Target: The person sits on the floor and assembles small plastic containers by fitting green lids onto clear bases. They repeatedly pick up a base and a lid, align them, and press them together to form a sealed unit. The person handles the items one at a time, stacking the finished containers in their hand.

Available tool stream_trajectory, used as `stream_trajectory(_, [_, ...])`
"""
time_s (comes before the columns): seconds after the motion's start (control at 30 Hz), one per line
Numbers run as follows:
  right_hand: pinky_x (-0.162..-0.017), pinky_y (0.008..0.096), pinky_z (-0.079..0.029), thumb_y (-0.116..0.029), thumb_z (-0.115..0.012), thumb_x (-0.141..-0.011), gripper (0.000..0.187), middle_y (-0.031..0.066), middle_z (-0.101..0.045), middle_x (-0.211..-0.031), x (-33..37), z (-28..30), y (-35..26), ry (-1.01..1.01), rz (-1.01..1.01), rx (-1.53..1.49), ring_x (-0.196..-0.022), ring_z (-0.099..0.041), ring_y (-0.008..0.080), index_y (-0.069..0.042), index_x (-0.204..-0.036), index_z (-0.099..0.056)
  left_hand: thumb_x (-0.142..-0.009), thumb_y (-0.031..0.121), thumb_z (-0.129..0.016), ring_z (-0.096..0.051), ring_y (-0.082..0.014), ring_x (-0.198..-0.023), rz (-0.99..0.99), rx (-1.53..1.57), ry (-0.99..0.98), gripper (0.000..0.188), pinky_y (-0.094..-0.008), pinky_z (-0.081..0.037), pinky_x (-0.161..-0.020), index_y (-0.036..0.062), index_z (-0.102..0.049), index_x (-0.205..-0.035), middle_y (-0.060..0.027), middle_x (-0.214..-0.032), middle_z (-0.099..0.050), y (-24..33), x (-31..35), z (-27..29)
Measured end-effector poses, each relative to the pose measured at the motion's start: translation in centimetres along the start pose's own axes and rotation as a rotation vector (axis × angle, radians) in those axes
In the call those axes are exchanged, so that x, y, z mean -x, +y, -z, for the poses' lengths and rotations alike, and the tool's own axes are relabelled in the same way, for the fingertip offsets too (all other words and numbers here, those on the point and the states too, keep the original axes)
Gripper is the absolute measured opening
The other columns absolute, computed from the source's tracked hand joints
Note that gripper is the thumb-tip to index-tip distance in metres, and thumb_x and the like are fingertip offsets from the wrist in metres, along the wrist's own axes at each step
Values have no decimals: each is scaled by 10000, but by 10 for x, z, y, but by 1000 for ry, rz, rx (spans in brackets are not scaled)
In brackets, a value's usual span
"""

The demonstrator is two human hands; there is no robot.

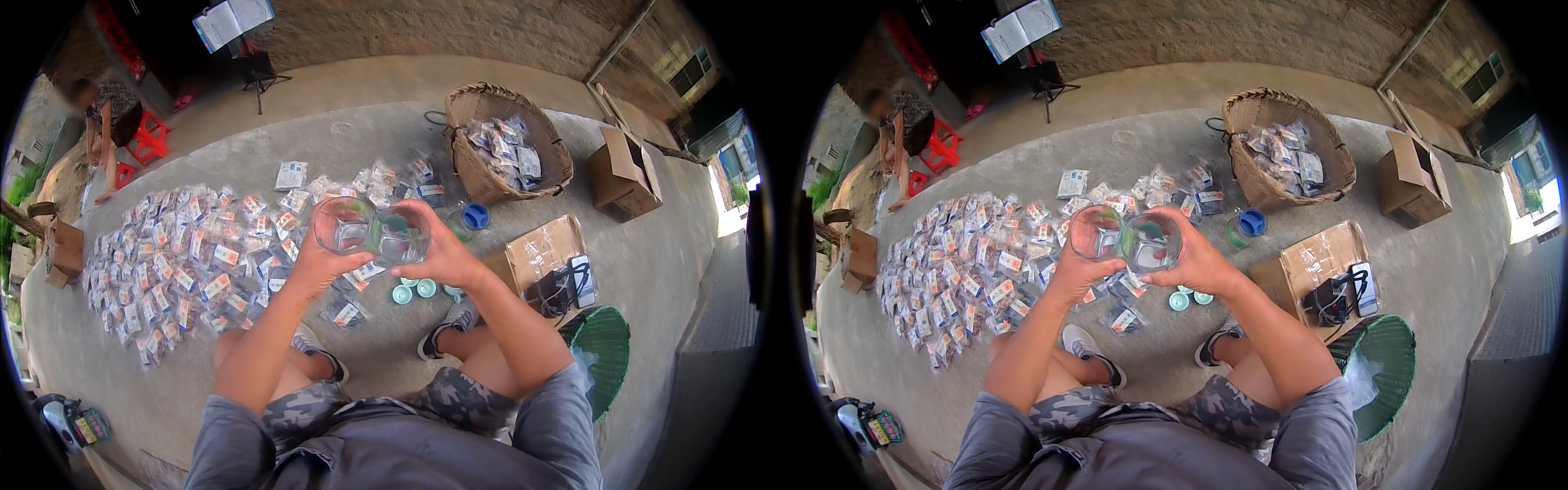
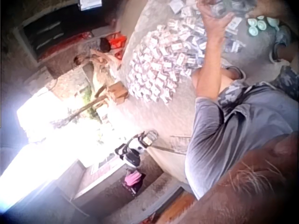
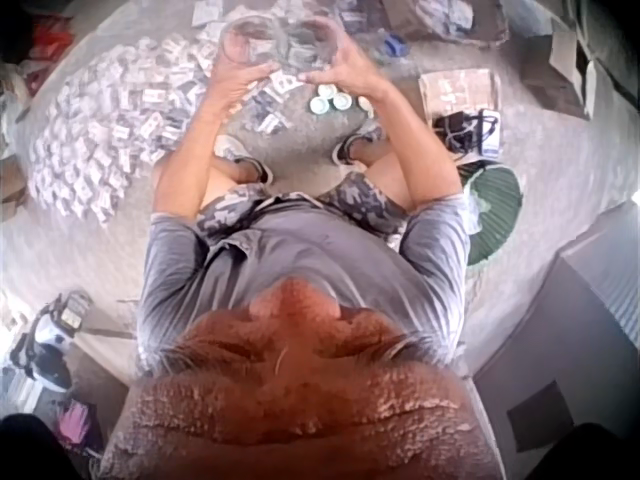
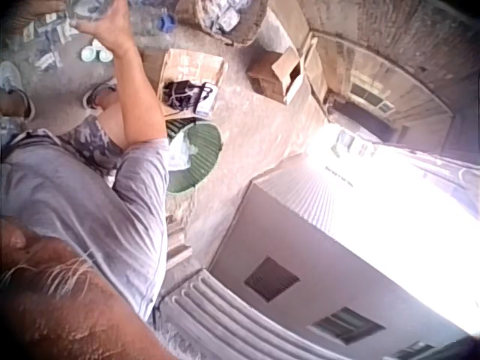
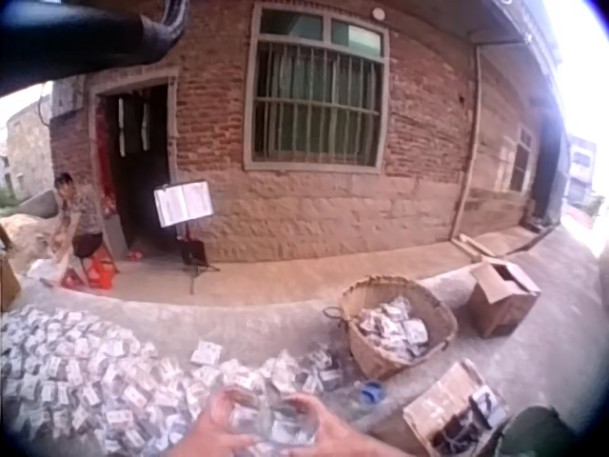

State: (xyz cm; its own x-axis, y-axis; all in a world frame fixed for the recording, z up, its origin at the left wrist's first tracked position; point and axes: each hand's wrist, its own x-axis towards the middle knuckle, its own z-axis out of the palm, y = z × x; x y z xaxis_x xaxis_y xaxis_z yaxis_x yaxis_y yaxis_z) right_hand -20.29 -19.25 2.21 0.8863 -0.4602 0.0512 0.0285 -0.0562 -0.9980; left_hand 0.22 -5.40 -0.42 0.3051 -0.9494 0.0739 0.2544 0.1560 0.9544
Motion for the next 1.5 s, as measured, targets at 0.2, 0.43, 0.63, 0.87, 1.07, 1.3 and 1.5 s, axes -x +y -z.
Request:
stream_trajectory(0.2, [-1057,394,-506,-62,-896,-759,934,122,-491,-1432,-7,12,-5,123,-40,-198,-1333,-489,233,-72,-1530,-368,-750,-38,-838,-533,-207,-1280,225,92,-35,890,-393,-513,-1052,144,-403,-1505,-88,-1356,-541,10,0,-8])
stream_trajectory(0.43, [-1038,391,-484,-114,-830,-854,760,105,-522,-1412,-11,3,14,244,-241,-396,-1245,-559,207,-83,-1489,-413,-883,267,-803,-583,-234,-1223,506,359,109,789,-435,-507,-984,179,-386,-1547,-79,-1378,-574,-1,8,-10])
stream_trajectory(0.63, [-988,418,-516,-170,-821,-879,726,90,-557,-1392,-6,-6,18,211,-362,-460,-1223,-587,215,-98,-1488,-432,-905,414,-808,-614,-187,-1104,531,410,142,641,-368,-498,-861,171,-541,-1435,-33,-1286,-632,-26,3,11])
stream_trajectory(0.87, [-980,469,-544,-223,-803,-903,657,53,-599,-1362,-8,-9,13,227,-417,-703,-1232,-612,228,-105,-1463,-479,-879,487,-811,-656,-183,-1036,561,440,149,630,-352,-529,-831,156,-607,-1374,-42,-1196,-683,-24,2,15])
stream_trajectory(1.07, [-1049,486,-494,-217,-803,-900,634,48,-600,-1350,-9,-6,17,209,-351,-714,-1262,-579,222,-114,-1449,-503,-881,404,-818,-633,-187,-1148,550,435,62,686,-387,-568,-856,135,-548,-1452,-36,-1276,-648,-10,2,11])
stream_trajectory(1.3, [-1071,468,-484,-193,-804,-903,728,79,-541,-1378,-8,-2,14,181,-346,-696,-1275,-551,238,-79,-1510,-419,-854,338,-838,-594,-226,-1252,476,301,52,767,-440,-537,-986,154,-486,-1510,-83,-1388,-600,4,4,-2])
stream_trajectory(1.5, [-1088,403,-494,-45,-863,-804,907,111,-451,-1463,-12,1,19,110,-178,-522,-1356,-483,247,-65,-1562,-364,-774,23,-846,-544,-240,-1320,375,226,-3,904,-428,-529,-1047,134,-409,-1558,-94,-1407,-548,-11,2,6])
